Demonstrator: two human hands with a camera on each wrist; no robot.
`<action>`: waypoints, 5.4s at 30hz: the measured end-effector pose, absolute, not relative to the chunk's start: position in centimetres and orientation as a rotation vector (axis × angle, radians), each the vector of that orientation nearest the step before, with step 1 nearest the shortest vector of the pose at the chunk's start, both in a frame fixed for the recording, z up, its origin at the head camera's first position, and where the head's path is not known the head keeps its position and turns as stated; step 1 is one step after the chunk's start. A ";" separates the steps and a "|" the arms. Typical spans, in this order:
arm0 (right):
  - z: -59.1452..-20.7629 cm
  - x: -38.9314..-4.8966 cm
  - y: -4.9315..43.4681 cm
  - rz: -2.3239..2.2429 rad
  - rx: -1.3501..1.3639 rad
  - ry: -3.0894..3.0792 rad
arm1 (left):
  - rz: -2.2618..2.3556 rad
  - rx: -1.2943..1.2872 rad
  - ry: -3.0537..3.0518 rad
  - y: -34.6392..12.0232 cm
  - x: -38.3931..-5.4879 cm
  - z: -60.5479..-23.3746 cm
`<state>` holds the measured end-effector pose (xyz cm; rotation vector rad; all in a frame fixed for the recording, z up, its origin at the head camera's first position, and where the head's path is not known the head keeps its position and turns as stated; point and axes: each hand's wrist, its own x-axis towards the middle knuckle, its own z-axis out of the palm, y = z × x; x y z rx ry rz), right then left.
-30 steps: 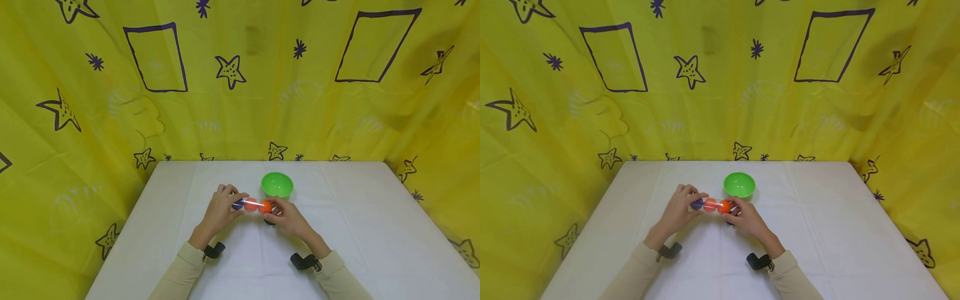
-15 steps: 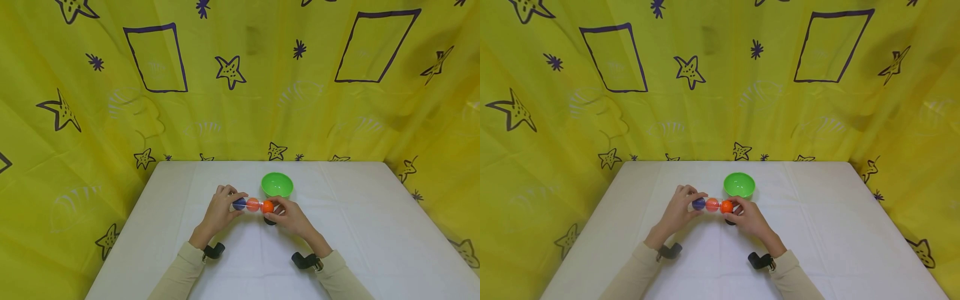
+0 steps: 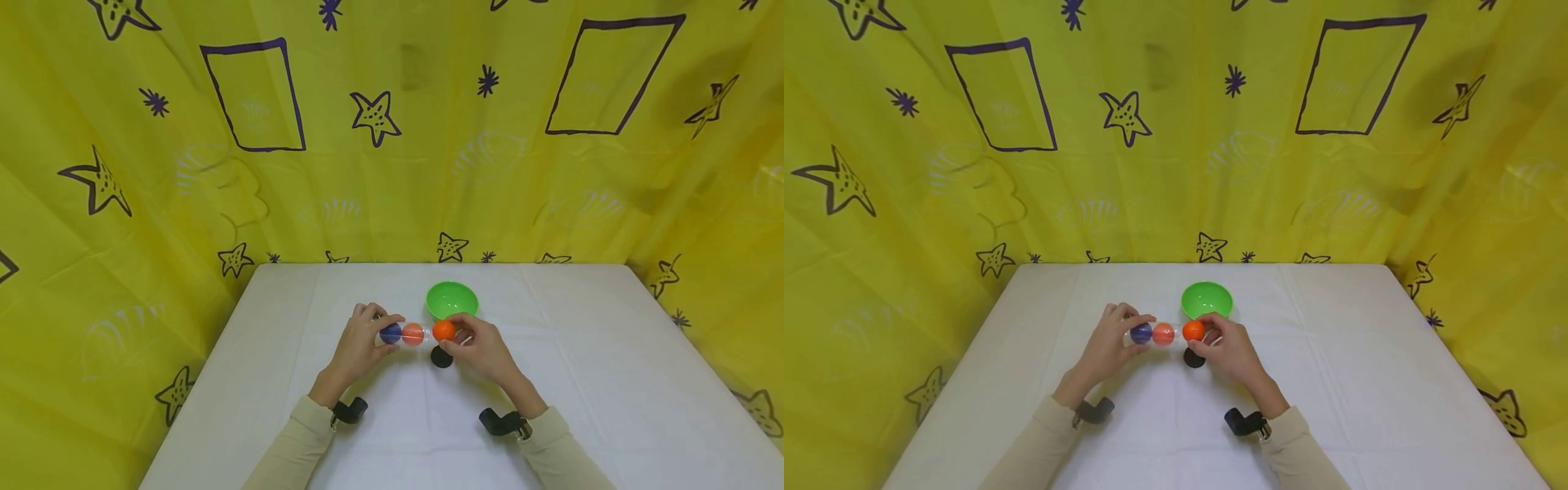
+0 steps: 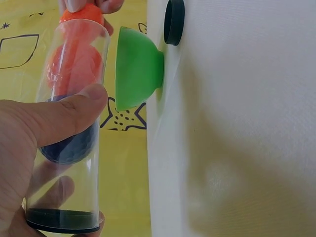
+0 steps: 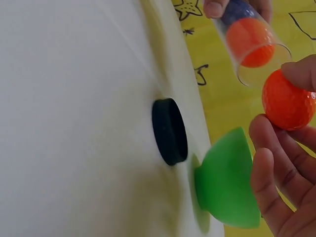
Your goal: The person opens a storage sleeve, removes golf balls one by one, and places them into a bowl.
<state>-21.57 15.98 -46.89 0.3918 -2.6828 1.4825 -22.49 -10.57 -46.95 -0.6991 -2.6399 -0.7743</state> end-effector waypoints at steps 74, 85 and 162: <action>-48.4 -29.2 17.7 1.284 0.012 -2.752 | -0.798 -0.629 -2.660 -10.9 -22.5 -46.6; -46.0 -26.6 16.9 1.299 0.087 -2.569 | -0.786 -0.613 -2.657 -11.0 -22.5 -46.4; -47.3 -22.3 15.1 1.509 0.517 -2.751 | -0.791 -0.625 -2.626 -11.0 -22.6 -46.6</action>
